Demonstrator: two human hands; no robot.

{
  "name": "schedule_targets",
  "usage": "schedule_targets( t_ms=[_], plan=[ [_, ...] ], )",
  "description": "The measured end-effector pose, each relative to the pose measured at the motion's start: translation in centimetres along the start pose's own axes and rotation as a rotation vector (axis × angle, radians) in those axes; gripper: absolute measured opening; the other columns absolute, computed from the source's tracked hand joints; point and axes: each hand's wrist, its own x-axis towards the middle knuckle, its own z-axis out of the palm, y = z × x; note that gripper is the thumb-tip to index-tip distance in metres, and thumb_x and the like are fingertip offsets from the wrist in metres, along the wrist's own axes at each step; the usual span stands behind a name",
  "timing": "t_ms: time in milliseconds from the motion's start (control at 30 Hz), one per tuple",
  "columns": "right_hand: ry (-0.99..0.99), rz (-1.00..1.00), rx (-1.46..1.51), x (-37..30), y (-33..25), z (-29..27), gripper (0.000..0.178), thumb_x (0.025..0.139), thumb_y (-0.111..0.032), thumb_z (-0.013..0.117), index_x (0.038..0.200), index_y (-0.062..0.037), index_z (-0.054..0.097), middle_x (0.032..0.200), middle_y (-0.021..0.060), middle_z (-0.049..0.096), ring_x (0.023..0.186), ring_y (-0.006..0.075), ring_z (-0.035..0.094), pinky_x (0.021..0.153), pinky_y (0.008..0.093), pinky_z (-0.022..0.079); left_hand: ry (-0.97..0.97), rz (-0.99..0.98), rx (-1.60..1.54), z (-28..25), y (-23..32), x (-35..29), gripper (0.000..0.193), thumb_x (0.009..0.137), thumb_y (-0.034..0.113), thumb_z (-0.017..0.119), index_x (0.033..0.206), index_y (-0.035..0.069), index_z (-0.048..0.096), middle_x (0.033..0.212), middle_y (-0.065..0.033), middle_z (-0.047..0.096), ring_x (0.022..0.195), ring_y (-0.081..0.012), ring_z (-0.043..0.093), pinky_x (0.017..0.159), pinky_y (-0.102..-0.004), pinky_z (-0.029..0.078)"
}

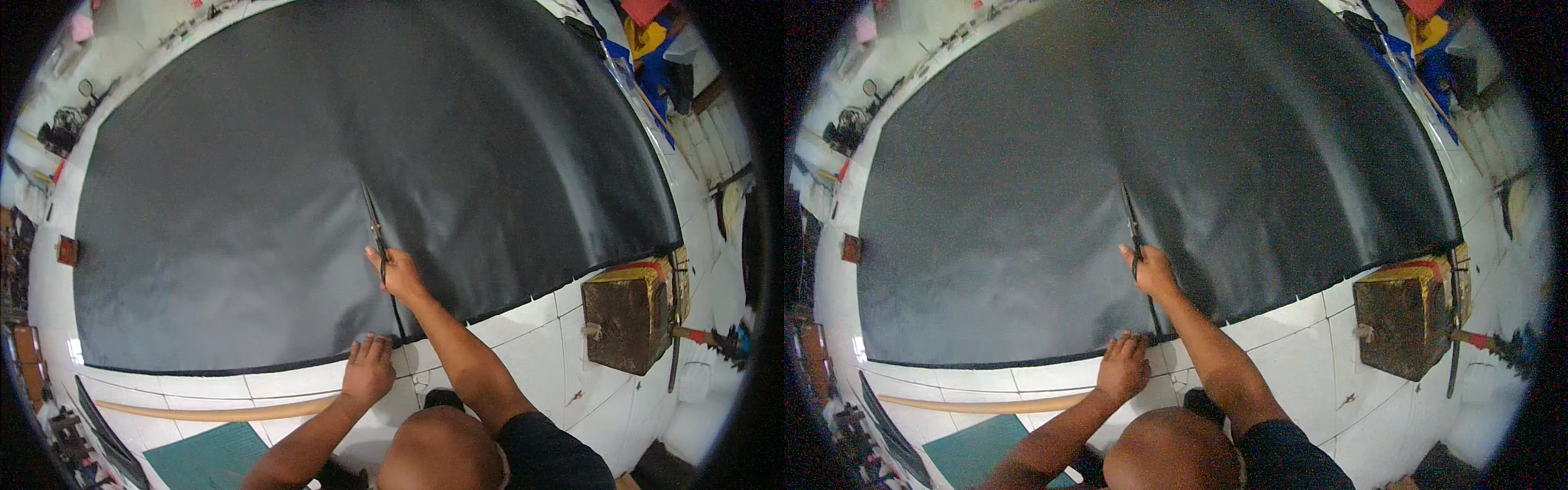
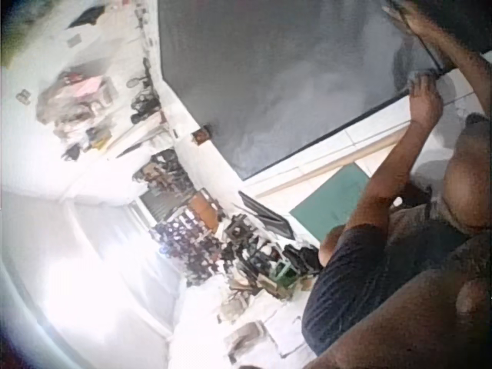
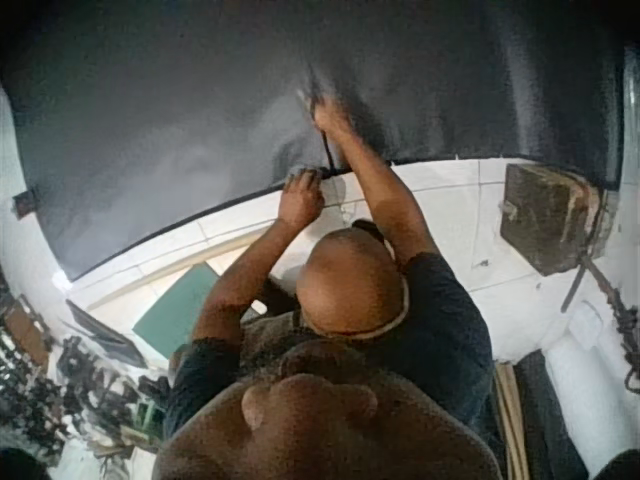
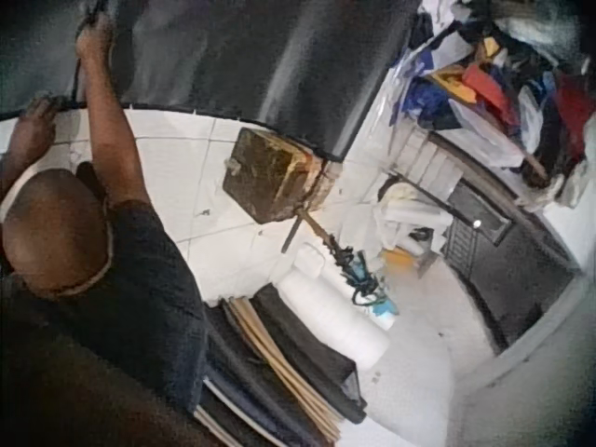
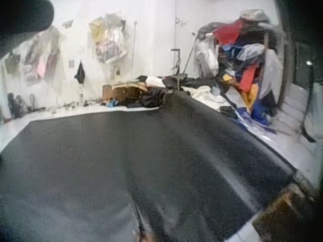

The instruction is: The person aligns a wooden pole with the edge of a large black sheet of fabric on the floor, marks the line by hand, and then uses shears to cut the fabric along the designated line.

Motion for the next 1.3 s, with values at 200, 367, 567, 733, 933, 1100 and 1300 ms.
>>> schedule_targets(
  t_ms=[200, 367, 567, 733, 933, 1100, 1300],
  plan=[
    [-0.078, 0.035, 0.129, 0.6, -0.2, 0.1, 0.057, 0.091, -0.055, 0.061, 0.061, -0.0068, 0.05, 0.051, 0.0028, 0.05, 0.043, 0.0151, 0.052, 0.043, 0.032, 0.041, 0.013, -0.031, -0.024, -0.2, 0.0, -0.3, 0.055, 0.081, 0.02, 0.064, 0.132, 0.003, 0.054, 0.135, -0.0181, 0.052, 0.13, -0.0375, 0.046, 0.109, -0.0557, 0.035],
    [-0.097, 0.064, 0.137, 5.2, -3.4, 0.2, 0.058, 0.091, -0.059, 0.059, 0.064, -0.0085, 0.05, 0.052, 0.0024, 0.049, 0.045, 0.0145, 0.051, 0.045, 0.0308, 0.041, 0.001, -0.018, -0.039, -0.6, 0.0, -0.2, 0.056, 0.08, 0.02, 0.065, 0.132, 0.003, 0.053, 0.134, -0.0188, 0.052, 0.13, -0.039, 0.046, 0.108, -0.057, 0.036],
    [-0.047, 0.109, 0.101, 12.0, -7.0, 1.4, 0.052, 0.089, -0.057, 0.063, 0.071, -0.0098, 0.051, 0.057, 0.0004, 0.046, 0.047, 0.0109, 0.045, 0.044, 0.0266, 0.038, -0.027, -0.017, -0.09, -1.1, -0.1, 0.1, 0.055, 0.08, 0.018, 0.065, 0.131, 0.001, 0.053, 0.132, -0.0203, 0.054, 0.129, -0.0402, 0.047, 0.107, -0.0579, 0.037],
    [-0.064, 0.068, 0.093, 13.3, -7.5, 1.0, 0.051, 0.089, -0.055, 0.064, 0.072, -0.0086, 0.052, 0.058, 0.0001, 0.047, 0.048, 0.0109, 0.046, 0.045, 0.0266, 0.039, -0.066, -0.054, -0.084, -1.3, -0.2, 0.5, 0.056, 0.079, 0.021, 0.066, 0.131, 0.003, 0.054, 0.132, -0.0176, 0.054, 0.13, -0.0382, 0.046, 0.108, -0.0573, 0.037],
    [-0.101, 0.084, 0.163, 15.9, -8.9, 0.8, 0.054, 0.087, -0.059, 0.065, 0.074, -0.0076, 0.054, 0.057, -0.0002, 0.047, 0.047, 0.011, 0.046, 0.045, 0.0279, 0.039, -0.091, -0.062, -0.123, -1.2, -0.3, 0.3, 0.055, 0.081, 0.02, 0.061, 0.133, 0.002, 0.053, 0.134, -0.0174, 0.052, 0.131, -0.0369, 0.045, 0.107, -0.0582, 0.037],
    [-0.107, 0.087, 0.236, 19.9, -10.9, 1.2, 0.054, 0.086, -0.059, 0.066, 0.073, -0.0073, 0.054, 0.057, -0.0002, 0.047, 0.045, 0.0107, 0.045, 0.043, 0.0292, 0.037, -0.068, -0.047, -0.158, -1.2, -0.3, 0.3, 0.053, 0.081, 0.019, 0.06, 0.131, 0.0, 0.055, 0.133, -0.019, 0.054, 0.13, -0.0383, 0.046, 0.106, -0.0602, 0.037],
    [-0.049, 0.006, 0.115, 21.0, -10.1, 1.6, 0.049, 0.089, -0.052, 0.067, 0.071, -0.0081, 0.053, 0.057, -0.0002, 0.047, 0.045, 0.0106, 0.046, 0.043, 0.0274, 0.038, -0.09, -0.047, -0.146, -1.5, -0.3, 0.3, 0.054, 0.083, 0.02, 0.06, 0.131, -0.002, 0.054, 0.135, -0.0201, 0.052, 0.131, -0.0387, 0.045, 0.107, -0.0599, 0.036]
  ],
)
